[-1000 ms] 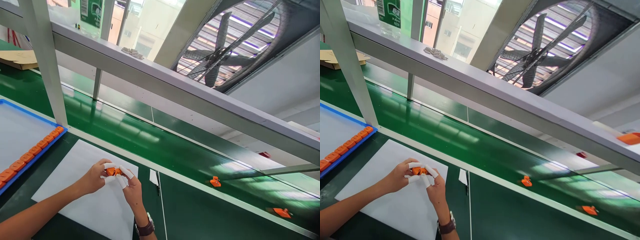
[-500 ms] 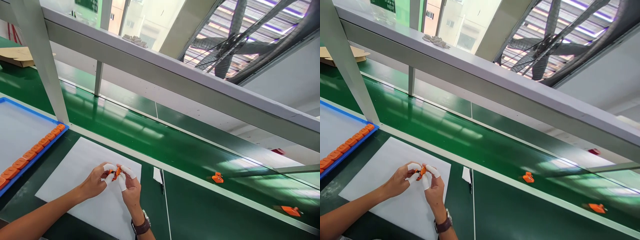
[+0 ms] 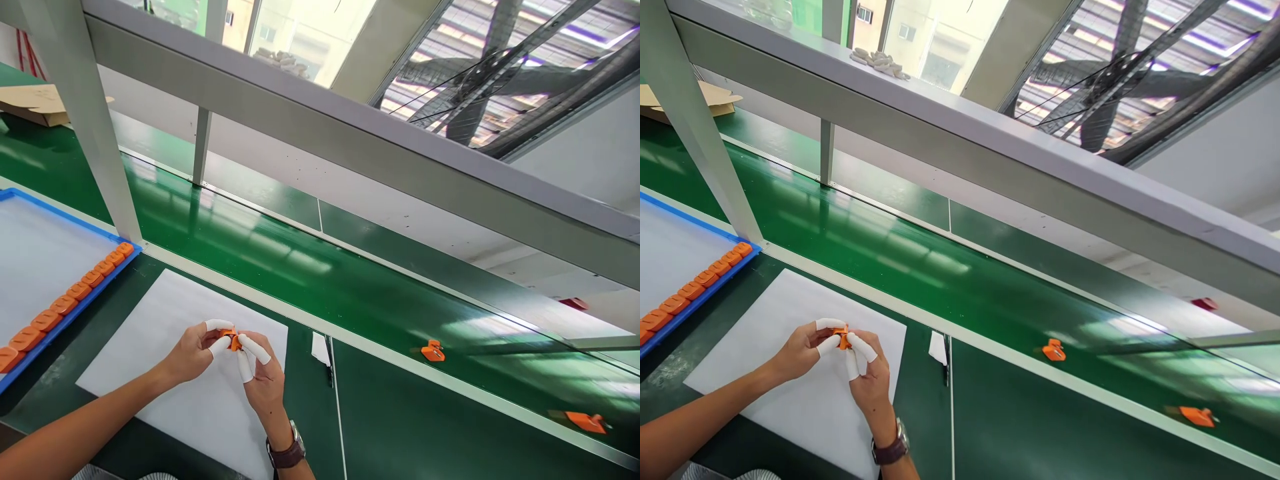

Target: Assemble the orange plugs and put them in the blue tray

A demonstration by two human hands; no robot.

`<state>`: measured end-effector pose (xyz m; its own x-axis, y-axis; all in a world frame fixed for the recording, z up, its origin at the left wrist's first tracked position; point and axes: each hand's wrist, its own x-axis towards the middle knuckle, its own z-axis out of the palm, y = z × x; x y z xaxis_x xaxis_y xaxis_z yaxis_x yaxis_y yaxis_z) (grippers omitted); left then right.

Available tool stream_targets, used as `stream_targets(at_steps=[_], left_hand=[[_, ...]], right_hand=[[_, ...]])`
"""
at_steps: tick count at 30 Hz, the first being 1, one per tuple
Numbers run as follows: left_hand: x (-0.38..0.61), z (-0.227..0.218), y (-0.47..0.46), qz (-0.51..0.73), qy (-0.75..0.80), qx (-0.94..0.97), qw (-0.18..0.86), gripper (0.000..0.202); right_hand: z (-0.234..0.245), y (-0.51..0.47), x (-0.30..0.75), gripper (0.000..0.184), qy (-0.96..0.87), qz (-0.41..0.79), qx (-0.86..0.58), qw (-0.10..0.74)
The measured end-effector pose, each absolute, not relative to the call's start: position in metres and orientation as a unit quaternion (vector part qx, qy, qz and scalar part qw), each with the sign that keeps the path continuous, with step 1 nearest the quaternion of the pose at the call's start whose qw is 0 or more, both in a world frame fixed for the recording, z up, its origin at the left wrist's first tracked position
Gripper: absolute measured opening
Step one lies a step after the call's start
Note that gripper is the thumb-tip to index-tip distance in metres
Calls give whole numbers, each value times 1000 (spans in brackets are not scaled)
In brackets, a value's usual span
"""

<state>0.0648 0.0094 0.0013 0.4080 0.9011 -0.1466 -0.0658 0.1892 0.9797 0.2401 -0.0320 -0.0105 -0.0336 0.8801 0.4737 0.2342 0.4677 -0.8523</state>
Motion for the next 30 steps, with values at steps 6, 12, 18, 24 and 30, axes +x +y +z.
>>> stream_targets(at_steps=[6,12,18,24,30], left_hand=[[64,-1,12,362,410,505,667,25],[55,4,15,307,360,542,695,38],[56,3,13,301,369,614,630,29],[57,2,14,293,362,618,634,34],[59,-5,17,315,399,499,702,37]], right_hand=[[-15,-30,238,51,-693,232,-428,532],[-17,-29,240,59,-723,173,-421,520],[-20,-32,235,63,-744,174,-420,489],[-17,-28,248,43,-672,361,-436,477],[-20,-23,258,59,-744,259,-405,464]])
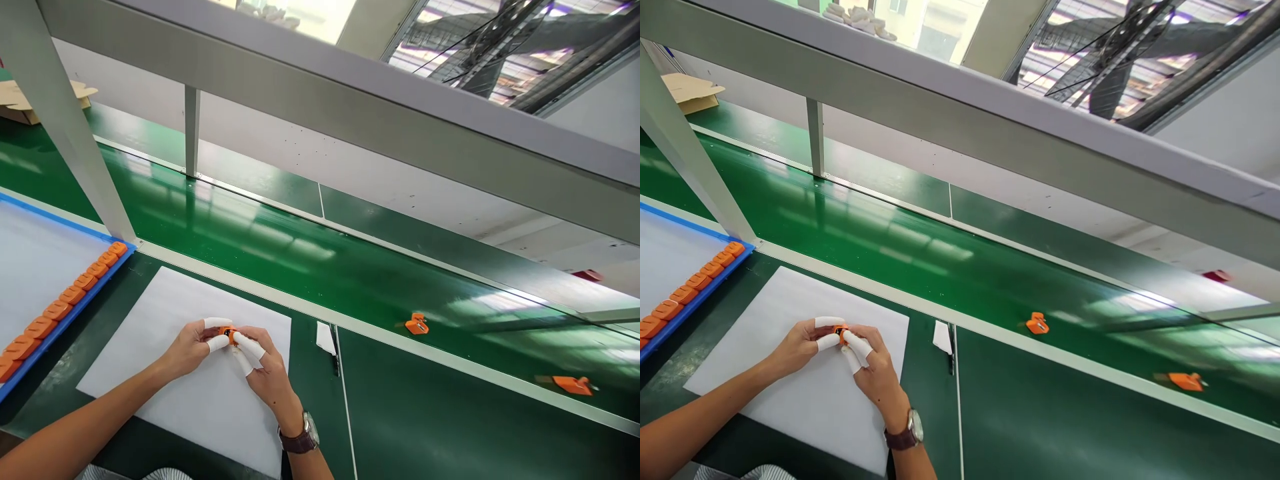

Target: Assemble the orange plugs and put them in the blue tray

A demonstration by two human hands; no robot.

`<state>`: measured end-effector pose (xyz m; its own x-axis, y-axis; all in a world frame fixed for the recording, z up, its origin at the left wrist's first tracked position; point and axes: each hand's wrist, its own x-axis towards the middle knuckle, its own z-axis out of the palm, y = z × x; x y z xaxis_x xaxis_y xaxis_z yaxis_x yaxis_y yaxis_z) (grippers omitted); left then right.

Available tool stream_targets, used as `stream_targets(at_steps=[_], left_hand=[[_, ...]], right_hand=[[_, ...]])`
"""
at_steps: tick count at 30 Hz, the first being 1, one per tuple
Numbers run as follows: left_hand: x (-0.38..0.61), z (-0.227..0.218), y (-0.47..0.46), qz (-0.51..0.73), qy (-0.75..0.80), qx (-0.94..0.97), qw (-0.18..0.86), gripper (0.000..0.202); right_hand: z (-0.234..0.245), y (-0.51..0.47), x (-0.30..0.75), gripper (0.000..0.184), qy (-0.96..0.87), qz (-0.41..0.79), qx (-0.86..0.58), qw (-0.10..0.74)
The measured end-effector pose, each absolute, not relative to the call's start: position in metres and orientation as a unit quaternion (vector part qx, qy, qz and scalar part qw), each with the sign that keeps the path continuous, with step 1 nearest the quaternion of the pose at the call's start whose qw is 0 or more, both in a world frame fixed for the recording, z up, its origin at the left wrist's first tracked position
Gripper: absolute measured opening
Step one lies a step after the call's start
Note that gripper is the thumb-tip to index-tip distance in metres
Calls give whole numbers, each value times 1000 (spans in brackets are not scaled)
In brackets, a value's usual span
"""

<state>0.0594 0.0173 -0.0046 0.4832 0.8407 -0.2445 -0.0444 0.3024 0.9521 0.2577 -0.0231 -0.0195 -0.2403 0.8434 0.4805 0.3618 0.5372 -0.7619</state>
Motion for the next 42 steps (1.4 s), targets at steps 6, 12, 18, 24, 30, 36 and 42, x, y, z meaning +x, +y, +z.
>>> stream_targets(at_steps=[6,12,18,24,30,36,42], left_hand=[[58,-5,20,291,410,497,707,35],[58,-3,18,283,370,548,695,36],[57,-10,18,285,391,520,704,41],[58,-6,20,275,391,536,696,39],[57,0,19,271,374,578,673,36],[58,-8,14,296,388,569,662,36],[58,-10,12,294,378,612,630,38]], right_hand=[[-24,-22,260,57,-724,260,-405,494],[-25,-24,252,57,-736,249,-400,486],[-26,-23,253,45,-688,337,-418,488],[-25,-25,255,41,-688,315,-430,492],[-30,-25,249,32,-660,358,-430,501],[-21,-24,254,38,-492,560,-470,473],[-15,-21,252,41,-463,597,-466,462]])
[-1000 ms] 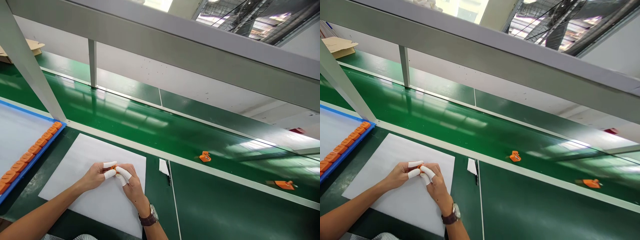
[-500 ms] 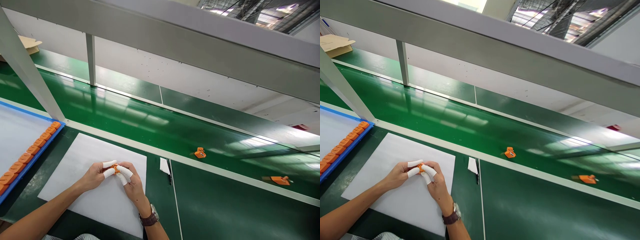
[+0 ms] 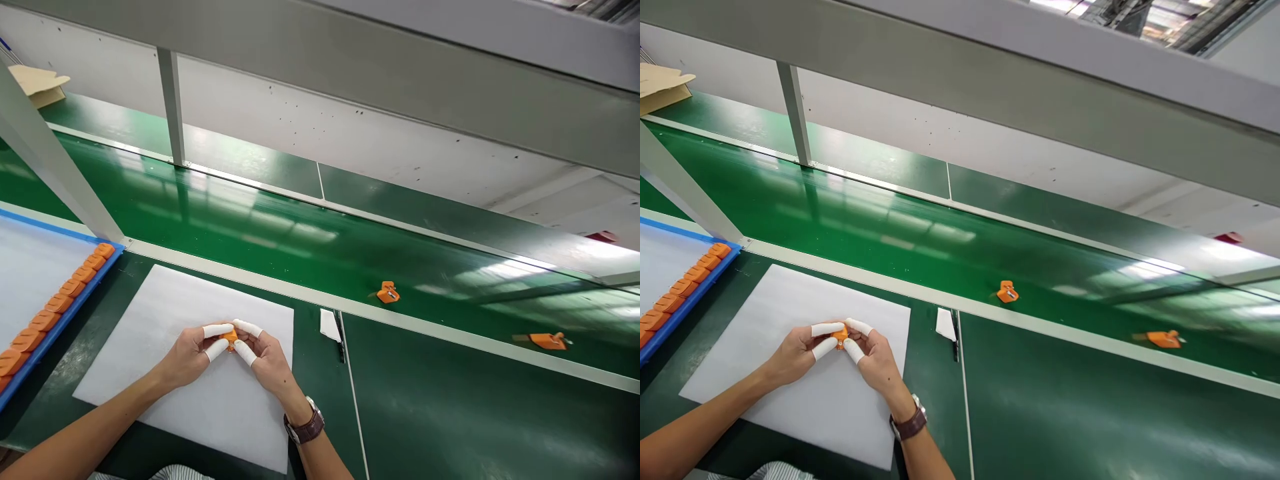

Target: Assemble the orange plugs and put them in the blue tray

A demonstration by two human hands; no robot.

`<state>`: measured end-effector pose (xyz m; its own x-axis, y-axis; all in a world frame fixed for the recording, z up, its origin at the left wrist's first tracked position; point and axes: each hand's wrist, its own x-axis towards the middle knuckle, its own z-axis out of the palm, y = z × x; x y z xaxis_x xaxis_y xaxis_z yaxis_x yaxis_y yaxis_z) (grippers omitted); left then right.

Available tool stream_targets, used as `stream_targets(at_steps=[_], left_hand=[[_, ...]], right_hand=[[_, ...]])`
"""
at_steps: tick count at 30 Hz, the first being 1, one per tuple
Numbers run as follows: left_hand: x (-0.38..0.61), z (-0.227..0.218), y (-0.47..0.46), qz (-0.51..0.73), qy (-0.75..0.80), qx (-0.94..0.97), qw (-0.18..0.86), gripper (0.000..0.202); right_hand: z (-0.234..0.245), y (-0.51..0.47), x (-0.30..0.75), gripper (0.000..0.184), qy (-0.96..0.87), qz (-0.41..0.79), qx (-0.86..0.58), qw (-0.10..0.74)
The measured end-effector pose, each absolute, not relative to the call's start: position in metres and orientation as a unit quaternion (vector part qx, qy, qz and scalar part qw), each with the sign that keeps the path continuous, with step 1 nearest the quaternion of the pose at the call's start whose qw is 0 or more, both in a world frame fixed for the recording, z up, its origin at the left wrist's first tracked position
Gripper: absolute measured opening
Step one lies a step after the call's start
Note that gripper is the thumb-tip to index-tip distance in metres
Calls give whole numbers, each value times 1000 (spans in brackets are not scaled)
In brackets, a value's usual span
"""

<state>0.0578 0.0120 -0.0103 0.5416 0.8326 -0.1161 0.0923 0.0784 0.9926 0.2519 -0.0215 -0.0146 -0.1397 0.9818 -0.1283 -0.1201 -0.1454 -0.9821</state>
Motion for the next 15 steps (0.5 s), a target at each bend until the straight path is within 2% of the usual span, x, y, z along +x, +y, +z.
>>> stream_targets(at_steps=[4,12,15], left_hand=[[58,-12,11,288,380,624,619,39],[62,-17,14,288,418,601,617,32],[61,-15,18,291,415,577,641,32]], right_hand=[[-20,-23,248,39,-472,578,-475,466],[-25,-24,256,51,-452,613,-445,472],[-26,-25,259,45,-473,593,-454,468]])
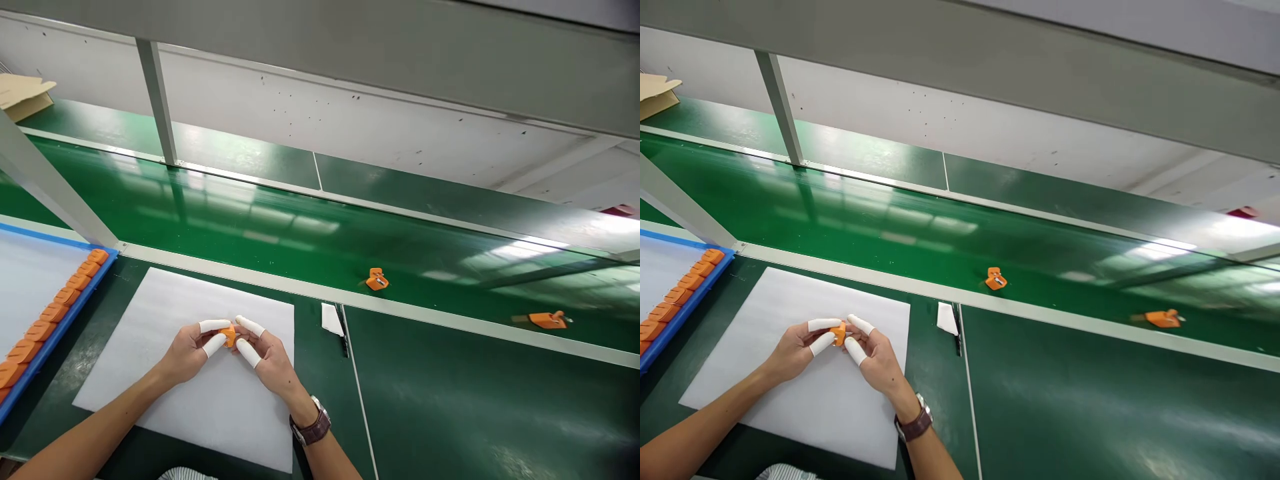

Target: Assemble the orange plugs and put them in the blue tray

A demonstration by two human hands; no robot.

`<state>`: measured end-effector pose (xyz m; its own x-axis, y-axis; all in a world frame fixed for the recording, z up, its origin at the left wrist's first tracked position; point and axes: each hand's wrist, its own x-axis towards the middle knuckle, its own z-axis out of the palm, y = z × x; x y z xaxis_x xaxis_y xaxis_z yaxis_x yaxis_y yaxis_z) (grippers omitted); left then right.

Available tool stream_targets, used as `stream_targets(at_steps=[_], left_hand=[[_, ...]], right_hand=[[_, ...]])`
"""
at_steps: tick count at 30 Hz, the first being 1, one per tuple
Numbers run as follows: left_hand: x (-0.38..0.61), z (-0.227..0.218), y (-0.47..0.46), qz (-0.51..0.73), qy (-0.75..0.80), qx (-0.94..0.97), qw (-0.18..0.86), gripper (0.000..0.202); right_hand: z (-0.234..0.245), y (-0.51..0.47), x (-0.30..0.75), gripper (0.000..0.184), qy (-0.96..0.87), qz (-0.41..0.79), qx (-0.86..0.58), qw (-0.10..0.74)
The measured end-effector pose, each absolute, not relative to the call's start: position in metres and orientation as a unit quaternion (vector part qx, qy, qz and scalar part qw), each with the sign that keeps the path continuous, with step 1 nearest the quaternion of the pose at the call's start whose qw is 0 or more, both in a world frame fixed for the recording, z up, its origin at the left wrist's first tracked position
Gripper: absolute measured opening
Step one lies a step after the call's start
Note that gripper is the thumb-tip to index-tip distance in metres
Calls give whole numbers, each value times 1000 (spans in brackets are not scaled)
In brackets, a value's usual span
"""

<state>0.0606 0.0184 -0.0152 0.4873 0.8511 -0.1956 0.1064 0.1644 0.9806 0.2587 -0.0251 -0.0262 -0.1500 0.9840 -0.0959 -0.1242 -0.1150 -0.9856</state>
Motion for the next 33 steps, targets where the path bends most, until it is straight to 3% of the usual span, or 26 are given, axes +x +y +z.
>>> stream_targets(at_steps=[5,12,20,24,28,31,33], left_hand=[[58,-11,21,276,416,573,650,35],[55,-11,25,277,401,550,678,37],[51,12,25,379,394,512,662,31],[-2,59,21,440,428,552,565,34],[-105,113,-5,473,612,520,362,44],[-187,133,-33,442,734,445,260,60],[-228,133,-49,361,789,428,254,63]], right_hand=[[-27,-26,262,34,-522,486,-508,483],[-22,-22,262,30,-493,492,-531,482],[-45,-22,264,39,-494,483,-555,464],[-47,-24,265,47,-490,474,-605,411],[-40,-25,266,49,-491,478,-636,355],[-43,-23,267,51,-498,463,-655,330],[-45,-21,266,52,-500,449,-668,319]])
